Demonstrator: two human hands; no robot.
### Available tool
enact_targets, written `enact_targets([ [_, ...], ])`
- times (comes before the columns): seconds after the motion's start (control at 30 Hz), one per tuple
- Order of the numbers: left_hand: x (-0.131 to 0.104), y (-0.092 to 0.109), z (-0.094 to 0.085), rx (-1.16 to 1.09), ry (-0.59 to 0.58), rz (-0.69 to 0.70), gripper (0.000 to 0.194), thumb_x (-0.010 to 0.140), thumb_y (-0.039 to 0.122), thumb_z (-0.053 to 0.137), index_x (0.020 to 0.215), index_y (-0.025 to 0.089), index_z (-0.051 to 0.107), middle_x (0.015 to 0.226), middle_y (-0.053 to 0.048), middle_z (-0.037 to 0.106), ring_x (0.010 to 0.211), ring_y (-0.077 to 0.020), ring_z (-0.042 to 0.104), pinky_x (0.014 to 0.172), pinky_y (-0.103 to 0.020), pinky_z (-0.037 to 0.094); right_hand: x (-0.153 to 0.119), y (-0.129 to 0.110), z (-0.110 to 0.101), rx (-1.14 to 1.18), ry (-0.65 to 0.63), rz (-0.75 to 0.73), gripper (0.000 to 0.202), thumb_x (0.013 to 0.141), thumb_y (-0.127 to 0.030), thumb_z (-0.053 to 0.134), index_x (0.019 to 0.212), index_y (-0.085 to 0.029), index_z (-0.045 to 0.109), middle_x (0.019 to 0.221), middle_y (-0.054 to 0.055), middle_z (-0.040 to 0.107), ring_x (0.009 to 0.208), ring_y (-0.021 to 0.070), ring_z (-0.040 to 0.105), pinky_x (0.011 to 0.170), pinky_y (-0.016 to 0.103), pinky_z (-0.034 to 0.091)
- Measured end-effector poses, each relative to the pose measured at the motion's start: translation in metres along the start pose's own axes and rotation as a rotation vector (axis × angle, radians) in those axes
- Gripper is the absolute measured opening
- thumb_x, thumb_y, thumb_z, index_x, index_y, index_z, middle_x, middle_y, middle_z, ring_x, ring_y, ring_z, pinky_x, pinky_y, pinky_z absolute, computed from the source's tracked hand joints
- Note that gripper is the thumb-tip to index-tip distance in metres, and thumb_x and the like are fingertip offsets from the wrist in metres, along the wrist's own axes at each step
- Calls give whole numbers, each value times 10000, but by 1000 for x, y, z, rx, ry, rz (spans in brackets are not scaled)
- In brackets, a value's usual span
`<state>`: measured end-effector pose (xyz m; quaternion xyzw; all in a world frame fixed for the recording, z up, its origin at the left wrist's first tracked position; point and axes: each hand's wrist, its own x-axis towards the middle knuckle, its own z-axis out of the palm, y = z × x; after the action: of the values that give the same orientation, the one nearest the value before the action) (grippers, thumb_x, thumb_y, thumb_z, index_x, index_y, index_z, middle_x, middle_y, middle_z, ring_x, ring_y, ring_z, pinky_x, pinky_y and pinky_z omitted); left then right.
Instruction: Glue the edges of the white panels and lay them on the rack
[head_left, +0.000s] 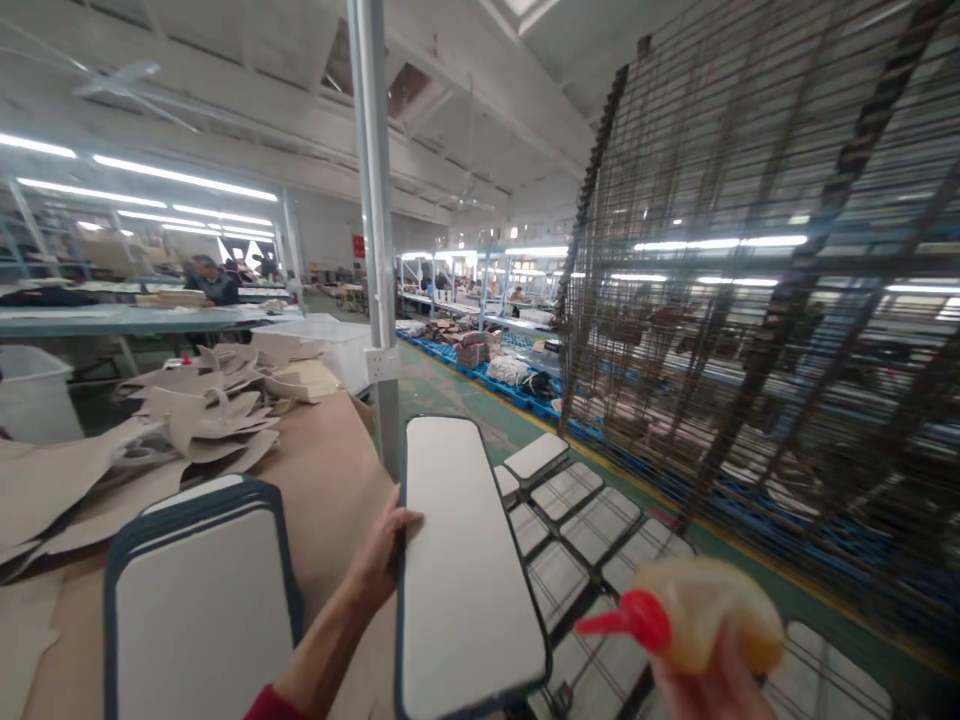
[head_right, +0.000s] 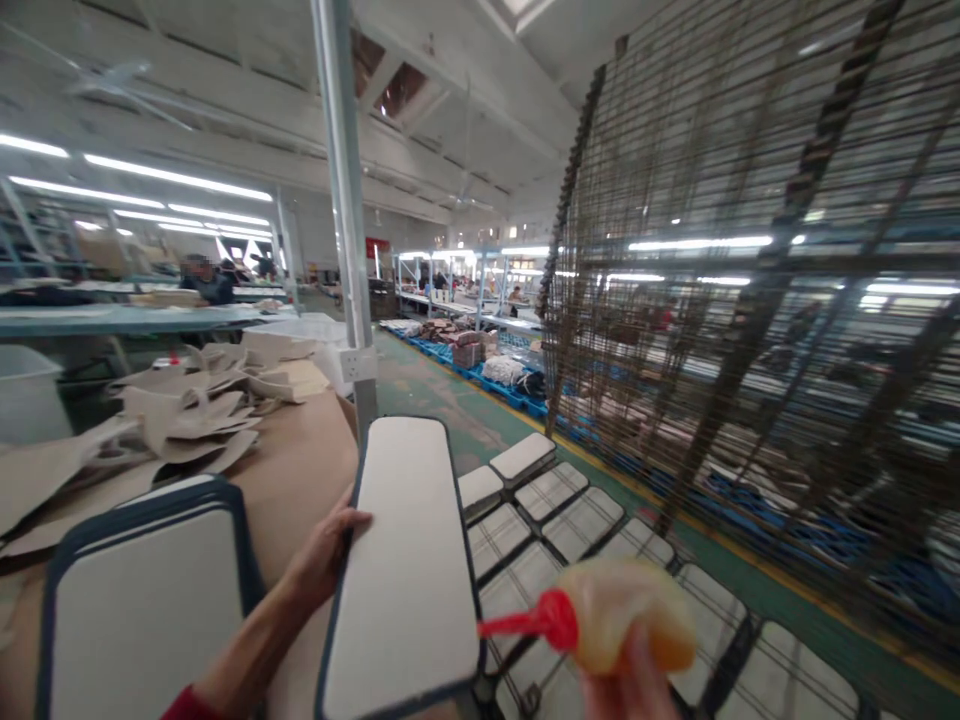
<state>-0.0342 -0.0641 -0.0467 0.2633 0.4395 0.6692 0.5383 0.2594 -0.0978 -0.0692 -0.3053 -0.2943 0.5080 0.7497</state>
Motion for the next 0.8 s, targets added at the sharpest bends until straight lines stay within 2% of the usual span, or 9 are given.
enact_targets([
  [0.03,-5,4,-3,14,-60,-34,731,611,118,589,1332,190,490,864,-27,713,544,-171,618,471,-247,482,9,-11,5,33,150,-29,402,688,-512,805,972,-251,693,981,-2,701,902,207,647,734,318,567],
  [0.07,-10,8,-4,18,-121,-67,753,605,129,598,1347,190,484,878,-34,717,531,-174,615,461,-252,481,18,-20,12,49,199,-66,510,599,-488,863,1011,-239,692,1036,2,695,941,201,640,774,298,560],
  [0.1,-14,11,-5,13,-176,-98,771,604,135,605,1362,192,477,895,-43,719,532,-179,619,461,-258,485,26,-28,20,58,185,-132,590,536,-476,891,1037,-241,687,1070,-3,687,960,198,634,806,299,554],
  [0.17,-21,16,-5,-18,-269,-145,793,610,134,604,1388,200,461,934,-59,723,557,-192,637,485,-271,503,37,-38,35,24,109,-244,598,494,-425,914,1022,-255,691,1012,-24,695,925,174,635,813,282,543],
  [0.23,-25,20,-5,-64,-334,-181,812,616,122,592,1410,208,444,989,-74,721,604,-208,662,519,-282,522,42,-40,46,-9,35,-312,564,499,-374,917,1009,-280,695,955,-52,697,871,147,633,782,261,540],
  [0.33,-27,24,-8,-107,-366,-208,833,623,111,577,1436,200,418,1060,-91,712,676,-230,688,562,-290,539,43,-37,52,-34,-19,-352,570,503,-323,915,1028,-301,694,931,-65,697,798,127,624,732,244,535],
  [0.5,-26,27,-14,-118,-397,-211,875,642,114,564,1486,186,344,1132,-99,697,773,-259,703,632,-310,555,47,-33,53,-103,-79,-409,433,512,-309,902,895,-242,711,781,-28,695,758,156,638,719,263,543],
  [0.8,-22,24,-20,-134,-436,-226,877,662,122,559,1503,197,319,1182,-87,685,853,-264,705,662,-293,552,45,-28,47,-145,-87,-419,424,551,-285,882,936,-223,714,859,15,718,743,169,659,717,268,548],
])
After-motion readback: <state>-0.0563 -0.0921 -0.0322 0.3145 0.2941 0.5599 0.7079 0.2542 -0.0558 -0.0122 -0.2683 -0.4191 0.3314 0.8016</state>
